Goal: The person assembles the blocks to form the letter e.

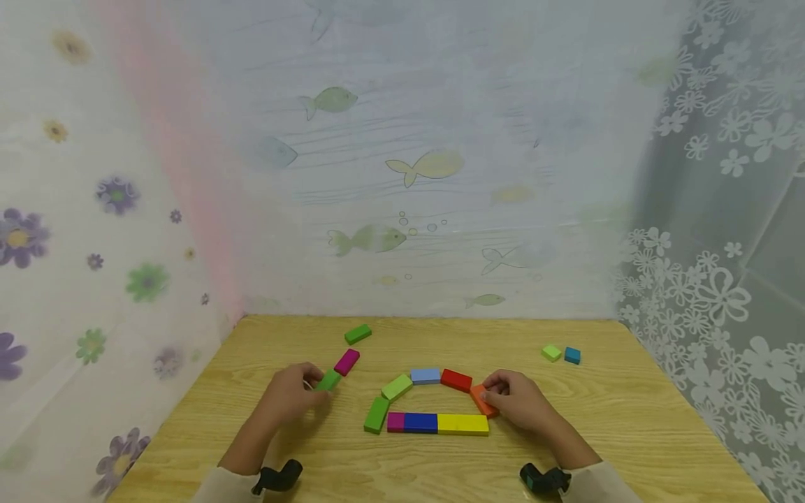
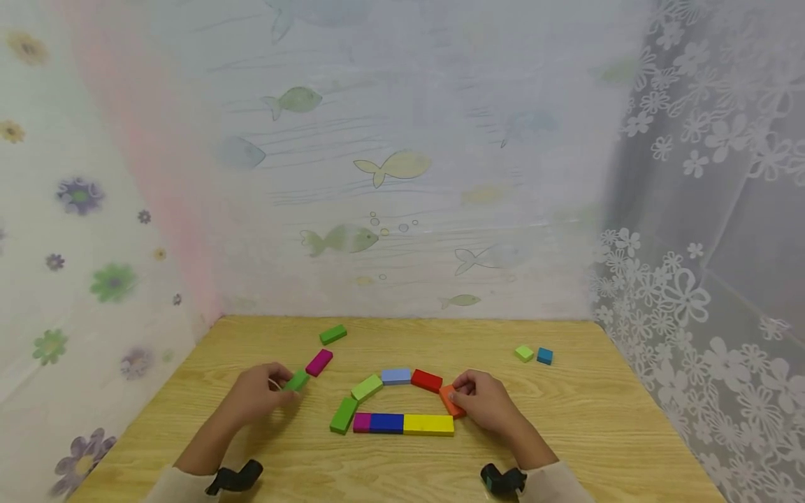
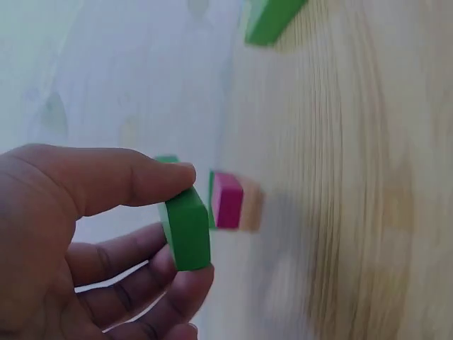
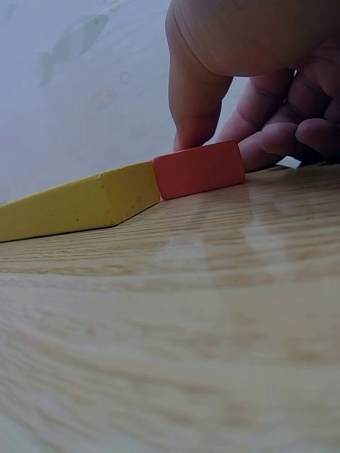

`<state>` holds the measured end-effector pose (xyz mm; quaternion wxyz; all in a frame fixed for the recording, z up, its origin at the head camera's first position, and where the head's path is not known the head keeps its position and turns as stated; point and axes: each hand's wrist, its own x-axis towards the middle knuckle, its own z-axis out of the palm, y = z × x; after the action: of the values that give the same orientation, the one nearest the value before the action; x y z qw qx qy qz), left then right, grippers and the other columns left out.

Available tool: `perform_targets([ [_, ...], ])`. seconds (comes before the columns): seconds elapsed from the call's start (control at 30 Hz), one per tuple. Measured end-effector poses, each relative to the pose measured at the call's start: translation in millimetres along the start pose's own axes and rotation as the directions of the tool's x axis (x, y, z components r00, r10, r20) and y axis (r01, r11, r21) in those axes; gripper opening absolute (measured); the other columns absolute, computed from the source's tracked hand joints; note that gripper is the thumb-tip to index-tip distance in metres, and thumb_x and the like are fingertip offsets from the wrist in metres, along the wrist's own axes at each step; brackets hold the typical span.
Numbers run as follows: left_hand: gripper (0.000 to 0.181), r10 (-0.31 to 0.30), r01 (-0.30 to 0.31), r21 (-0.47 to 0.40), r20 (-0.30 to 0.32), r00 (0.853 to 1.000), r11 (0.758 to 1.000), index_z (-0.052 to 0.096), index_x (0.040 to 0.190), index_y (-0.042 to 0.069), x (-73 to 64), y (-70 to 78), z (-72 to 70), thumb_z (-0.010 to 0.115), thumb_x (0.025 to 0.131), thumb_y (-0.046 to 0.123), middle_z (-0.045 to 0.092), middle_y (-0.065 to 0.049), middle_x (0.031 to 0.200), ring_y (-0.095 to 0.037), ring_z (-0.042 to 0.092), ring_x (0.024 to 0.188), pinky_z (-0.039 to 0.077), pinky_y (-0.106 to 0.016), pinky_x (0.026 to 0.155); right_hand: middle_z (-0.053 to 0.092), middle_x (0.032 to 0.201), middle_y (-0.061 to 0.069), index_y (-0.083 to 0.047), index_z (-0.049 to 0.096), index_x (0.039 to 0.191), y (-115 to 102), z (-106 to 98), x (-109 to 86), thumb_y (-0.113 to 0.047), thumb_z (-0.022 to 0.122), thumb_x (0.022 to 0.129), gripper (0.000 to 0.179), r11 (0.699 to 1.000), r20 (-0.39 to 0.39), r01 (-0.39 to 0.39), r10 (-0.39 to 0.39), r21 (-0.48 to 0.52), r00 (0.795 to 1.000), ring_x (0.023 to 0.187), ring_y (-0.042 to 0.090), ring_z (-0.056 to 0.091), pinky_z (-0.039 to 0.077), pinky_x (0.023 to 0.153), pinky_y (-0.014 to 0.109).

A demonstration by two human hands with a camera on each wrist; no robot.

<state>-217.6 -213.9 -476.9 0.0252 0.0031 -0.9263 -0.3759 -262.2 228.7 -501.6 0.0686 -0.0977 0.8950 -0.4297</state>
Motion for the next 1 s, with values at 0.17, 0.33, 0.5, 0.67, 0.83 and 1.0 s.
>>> perform_targets([
  [0.17, 0.031, -0.006, 0.006, -0.007, 0.045, 0.999, 1.0, 0.072, 0.106, 0.007, -14.1, 15.2, 4.0, 0.086, 0.083, 0.023, 0.068, -0.002, 0.095, -0.017, 0.065, 0.089, 0.056, -0.038, 0.072, 0.065, 0.092, 0.002, -0.01, 0.07, 0.11, 0.4, -0.2, -0.3, -0.02, 0.073, 0.097, 0.016, 1.0, 0.004, 0.001, -0.001, 0.004, 1.0, 0.082, 0.019, 0.056, 0.05, 0.069, 0.029],
  [0.33, 0.027, 0.009, -0.013, 0.048, 0.087, 0.996, 0.999, 0.072, 0.096, 0.012, -28.2, 25.7, 11.6, 0.09, 0.079, 0.023, 0.066, 0.001, 0.088, -0.015, 0.062, 0.083, 0.053, -0.034, 0.069, 0.065, 0.092, 0.002, -0.011, 0.07, 0.109, 1.1, 0.0, 0.0, -0.021, 0.073, 0.097, 0.015, 1.0, -0.002, 0.003, -0.003, -0.006, 1.0, 0.082, 0.019, 0.056, 0.049, 0.07, 0.029],
  [0.5, 0.031, 0.052, -0.069, 0.119, 0.14, 0.989, 0.99, 0.07, 0.09, 0.014, -41.3, 34.9, 17.5, 0.093, 0.075, 0.029, 0.065, 0.002, 0.084, -0.014, 0.058, 0.079, 0.051, -0.033, 0.068, 0.065, 0.091, 0.001, -0.012, 0.071, 0.108, 0.4, 0.5, 0.1, -0.02, 0.073, 0.097, 0.014, 1.0, -0.011, 0.005, -0.005, -0.006, 1.0, 0.082, 0.018, 0.056, 0.049, 0.07, 0.03],
  [0.67, 0.033, 0.09, -0.115, 0.145, 0.173, 0.981, 0.983, 0.069, 0.085, 0.013, -52.2, 42.2, 20.1, 0.094, 0.072, 0.031, 0.062, 0.003, 0.079, -0.014, 0.056, 0.074, 0.049, -0.03, 0.065, 0.065, 0.091, 0.001, -0.012, 0.071, 0.107, -1.0, 1.1, -0.7, -0.019, 0.074, 0.097, 0.013, 1.0, -0.015, 0.0, 0.0, -0.001, 1.0, 0.081, 0.019, 0.056, 0.049, 0.07, 0.03],
  [0.83, 0.035, 0.071, -0.1, 0.122, 0.224, 0.972, 0.987, 0.068, 0.084, 0.012, -58.8, 43.6, 24.7, 0.095, 0.07, 0.03, 0.062, 0.003, 0.08, -0.014, 0.056, 0.075, 0.048, -0.029, 0.064, 0.065, 0.092, 0.001, -0.012, 0.071, 0.108, -2.0, 0.1, -1.7, -0.019, 0.073, 0.097, 0.014, 1.0, -0.015, 0.001, 0.0, 0.006, 1.0, 0.082, 0.018, 0.056, 0.049, 0.072, 0.03],
  [1.0, 0.034, 0.059, -0.09, 0.113, 0.255, 0.965, 0.99, 0.067, 0.081, 0.013, -62.3, 45.4, 32.3, 0.095, 0.07, 0.03, 0.061, 0.002, 0.076, -0.014, 0.055, 0.071, 0.046, -0.027, 0.06, 0.066, 0.094, 0.001, -0.01, 0.07, 0.11, -1.2, -1.2, -2.4, -0.02, 0.073, 0.097, 0.017, 1.0, -0.009, 0.011, -0.011, 0.005, 1.0, 0.083, 0.018, 0.057, 0.049, 0.072, 0.029],
])
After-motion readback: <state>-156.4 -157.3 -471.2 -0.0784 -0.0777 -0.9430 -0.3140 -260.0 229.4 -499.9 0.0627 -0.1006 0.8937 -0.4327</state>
